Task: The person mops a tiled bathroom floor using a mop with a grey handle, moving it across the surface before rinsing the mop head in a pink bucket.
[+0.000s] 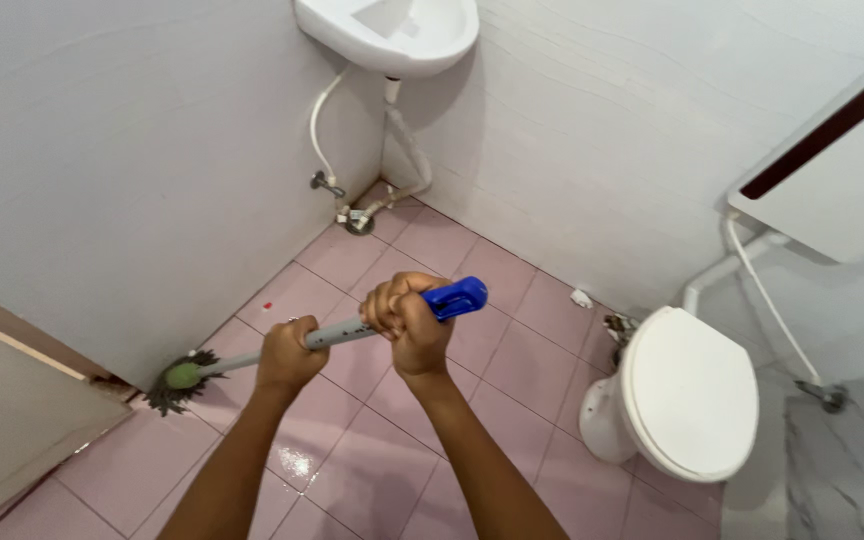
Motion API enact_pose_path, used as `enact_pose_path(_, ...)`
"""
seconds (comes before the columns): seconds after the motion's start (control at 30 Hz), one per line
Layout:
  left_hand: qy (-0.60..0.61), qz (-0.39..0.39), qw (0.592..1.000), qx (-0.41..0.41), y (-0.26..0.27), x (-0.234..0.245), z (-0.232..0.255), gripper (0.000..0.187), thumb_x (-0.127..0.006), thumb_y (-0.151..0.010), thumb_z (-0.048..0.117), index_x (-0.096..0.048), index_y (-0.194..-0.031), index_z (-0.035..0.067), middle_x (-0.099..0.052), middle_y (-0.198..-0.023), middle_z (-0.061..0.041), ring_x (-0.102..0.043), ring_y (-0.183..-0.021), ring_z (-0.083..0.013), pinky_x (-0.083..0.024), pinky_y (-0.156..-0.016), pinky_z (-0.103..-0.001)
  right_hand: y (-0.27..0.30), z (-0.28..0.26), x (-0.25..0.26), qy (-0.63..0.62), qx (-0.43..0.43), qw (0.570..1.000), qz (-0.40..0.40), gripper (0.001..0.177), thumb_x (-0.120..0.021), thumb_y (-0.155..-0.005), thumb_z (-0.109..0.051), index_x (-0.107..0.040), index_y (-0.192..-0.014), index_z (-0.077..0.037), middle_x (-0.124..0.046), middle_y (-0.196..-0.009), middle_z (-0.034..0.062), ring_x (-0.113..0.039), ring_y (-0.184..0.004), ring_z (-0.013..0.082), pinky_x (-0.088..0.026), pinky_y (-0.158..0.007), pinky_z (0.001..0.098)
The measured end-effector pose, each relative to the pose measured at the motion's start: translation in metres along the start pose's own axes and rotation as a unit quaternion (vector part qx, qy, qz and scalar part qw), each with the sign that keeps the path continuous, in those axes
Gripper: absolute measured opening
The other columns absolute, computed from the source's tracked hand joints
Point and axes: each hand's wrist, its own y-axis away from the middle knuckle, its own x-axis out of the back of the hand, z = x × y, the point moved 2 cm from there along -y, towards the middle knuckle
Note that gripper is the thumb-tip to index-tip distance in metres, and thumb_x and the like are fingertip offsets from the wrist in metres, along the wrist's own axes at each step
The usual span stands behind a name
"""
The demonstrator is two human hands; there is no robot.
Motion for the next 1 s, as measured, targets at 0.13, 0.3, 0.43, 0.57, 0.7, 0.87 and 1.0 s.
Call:
enact_pose_path(0.13, 0.005, -0.005, 1.000, -0.009, 0.004, 0.012, -0.004, 0.017, -0.068, -0.074, 0.010, -0.057, -0.063, 0.004, -0.061, -0.058, -0.018, -0.060, -0.053, -0.0369, -0.049, -0.053, -0.045, 0.004, 0.002, -0.018, -0.006, -0.005, 1.000, -0.003, 0.025, -0.040, -0.079, 0.000, -0.034, -0.057, -0.010, -0.036, -0.049, 0.0026, -0.027, -0.044, 0.0107, -0.039, -0.053, 0.0321)
enact_pose_path(0.3, 0.054, 0.009, 0.996, -0.067, 0.009, 0.046, -0.012, 0.016, -0.069, -0.074, 0.009, -0.057, -0.065, 0.004, -0.060, -0.057, -0.017, -0.059, -0.052, -0.0367, -0.047, -0.051, -0.044, 0.007, 0.003, -0.055, 0.010, 0.014, 1.000, 0.012, 0.022, -0.041, -0.078, -0.001, -0.036, -0.058, -0.009, -0.036, -0.048, 0.0027, -0.029, -0.043, 0.0127, -0.040, -0.053, 0.0328)
enact_pose_path(0.43, 0.106, -0.013, 0.992, -0.065, 0.010, 0.070, -0.025, 0.020, -0.070, -0.075, 0.008, -0.055, -0.064, 0.002, -0.056, -0.054, -0.017, -0.057, -0.047, -0.0346, -0.046, -0.048, -0.041, 0.010, 0.009, -0.083, 0.021, 0.011, 1.000, 0.004, 0.025, -0.041, -0.079, 0.000, -0.035, -0.058, -0.010, -0.037, -0.049, 0.0034, -0.029, -0.044, 0.0117, -0.039, -0.052, 0.0317)
enact_pose_path(0.57, 0.116, -0.005, 0.991, -0.066, 0.021, 0.076, -0.028, 0.015, -0.069, -0.073, 0.005, -0.056, -0.067, 0.003, -0.057, -0.054, -0.015, -0.057, -0.047, -0.0328, -0.045, -0.048, -0.040, 0.021, 0.005, -0.096, 0.025, -0.002, 1.000, -0.013, 0.025, -0.041, -0.079, 0.001, -0.034, -0.058, -0.010, -0.037, -0.050, 0.0032, -0.028, -0.045, 0.0111, -0.036, -0.051, 0.0304)
enact_pose_path(0.7, 0.114, 0.030, 0.991, -0.067, 0.031, 0.074, -0.021, 0.016, -0.069, -0.071, 0.005, -0.055, -0.064, 0.003, -0.057, -0.055, -0.015, -0.057, -0.049, -0.0330, -0.045, -0.048, -0.040, 0.028, -0.009, -0.100, 0.072, 0.002, 0.997, -0.021, 0.024, -0.040, -0.078, -0.001, -0.036, -0.056, -0.009, -0.037, -0.048, 0.0038, -0.031, -0.043, 0.0134, -0.042, -0.054, 0.0335)
enact_pose_path(0.87, 0.106, 0.077, 0.985, -0.112, 0.032, 0.055, 0.008, 0.016, -0.072, -0.069, 0.007, -0.056, -0.063, 0.007, -0.059, -0.055, -0.011, -0.060, -0.049, -0.0311, -0.046, -0.048, -0.040, 0.033, -0.036, -0.081, 0.083, -0.007, 0.996, -0.023, 0.026, -0.042, -0.081, -0.002, -0.036, -0.058, -0.010, -0.036, -0.050, 0.0042, -0.029, -0.045, 0.0125, -0.039, -0.054, 0.0330)
enact_pose_path(1.0, 0.121, 0.061, 0.979, -0.152, 0.041, 0.021, 0.046, 0.018, -0.073, -0.067, 0.008, -0.056, -0.061, 0.008, -0.059, -0.054, -0.010, -0.058, -0.047, -0.0308, -0.047, -0.046, -0.041, 0.051, -0.069, -0.050, 0.087, 0.019, 0.996, 0.021, 0.025, -0.042, -0.083, -0.006, -0.037, -0.060, -0.011, -0.035, -0.049, 0.0029, -0.030, -0.044, 0.0142, -0.044, -0.057, 0.0380)
